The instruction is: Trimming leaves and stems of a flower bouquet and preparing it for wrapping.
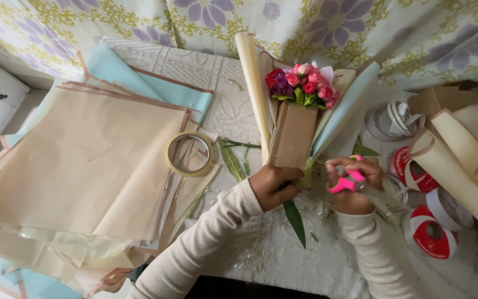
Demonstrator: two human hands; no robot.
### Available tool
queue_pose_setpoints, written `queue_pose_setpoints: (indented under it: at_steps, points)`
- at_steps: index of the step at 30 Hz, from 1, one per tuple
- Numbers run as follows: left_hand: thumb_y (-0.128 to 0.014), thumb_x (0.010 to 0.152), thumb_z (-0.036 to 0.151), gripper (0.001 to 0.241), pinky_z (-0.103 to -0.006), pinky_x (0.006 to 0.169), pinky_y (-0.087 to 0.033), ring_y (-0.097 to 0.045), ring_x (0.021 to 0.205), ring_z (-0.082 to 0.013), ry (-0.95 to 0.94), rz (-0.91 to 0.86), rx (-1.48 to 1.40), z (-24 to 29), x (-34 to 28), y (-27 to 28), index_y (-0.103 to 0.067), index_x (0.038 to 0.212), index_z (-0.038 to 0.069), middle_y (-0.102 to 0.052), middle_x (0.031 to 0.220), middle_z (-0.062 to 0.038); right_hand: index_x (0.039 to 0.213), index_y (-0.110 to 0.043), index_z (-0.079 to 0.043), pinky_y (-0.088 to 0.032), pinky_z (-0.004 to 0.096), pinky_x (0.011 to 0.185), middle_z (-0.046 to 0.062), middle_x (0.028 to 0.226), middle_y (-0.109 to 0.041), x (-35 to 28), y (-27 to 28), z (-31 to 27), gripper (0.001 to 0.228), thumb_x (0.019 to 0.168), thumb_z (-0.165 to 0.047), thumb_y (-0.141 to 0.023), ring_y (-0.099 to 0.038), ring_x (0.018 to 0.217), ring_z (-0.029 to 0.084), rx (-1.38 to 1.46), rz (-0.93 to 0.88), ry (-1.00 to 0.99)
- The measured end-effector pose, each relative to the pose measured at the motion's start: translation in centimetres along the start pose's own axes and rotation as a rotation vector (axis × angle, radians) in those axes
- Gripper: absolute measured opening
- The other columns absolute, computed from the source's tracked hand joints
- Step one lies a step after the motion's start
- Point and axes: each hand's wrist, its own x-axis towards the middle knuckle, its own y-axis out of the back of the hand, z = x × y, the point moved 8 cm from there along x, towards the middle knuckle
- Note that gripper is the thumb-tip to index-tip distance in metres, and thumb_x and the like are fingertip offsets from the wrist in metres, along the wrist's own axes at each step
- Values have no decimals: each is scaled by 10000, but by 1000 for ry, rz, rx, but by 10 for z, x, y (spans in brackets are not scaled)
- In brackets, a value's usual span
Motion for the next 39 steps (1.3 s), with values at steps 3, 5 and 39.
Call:
queue_pose_setpoints:
  at_steps: [3,5,39]
  points:
    - [-575,852,107,202,-379,590,-558,-680,590,-295,110,76,5,24,5,19,-745,955,146,-640,612,-90,1011,-464,14,-392,248,750,192,849,-696,24,20,-14,437,895,36,-885,-530,701,183,3,70,-22]
    - [-522,896,85,203,-322,561,-589,-736,636,-240,117,53,61,27,5,28,-712,965,101,-712,695,-74,1060,-414,-51,-403,331,929,203,851,-683,29,22,-21,414,940,-33,-810,-560,660,201,-15,68,-58]
    - [-654,789,97,323,-390,623,-556,-674,535,-276,395,151,149,-22,-13,55,-718,1098,26,-650,555,-74,942,-691,-15,-460,240,652,117,813,-731,1,-24,-18,376,661,-7,-941,-612,637,134,324,-298,-94]
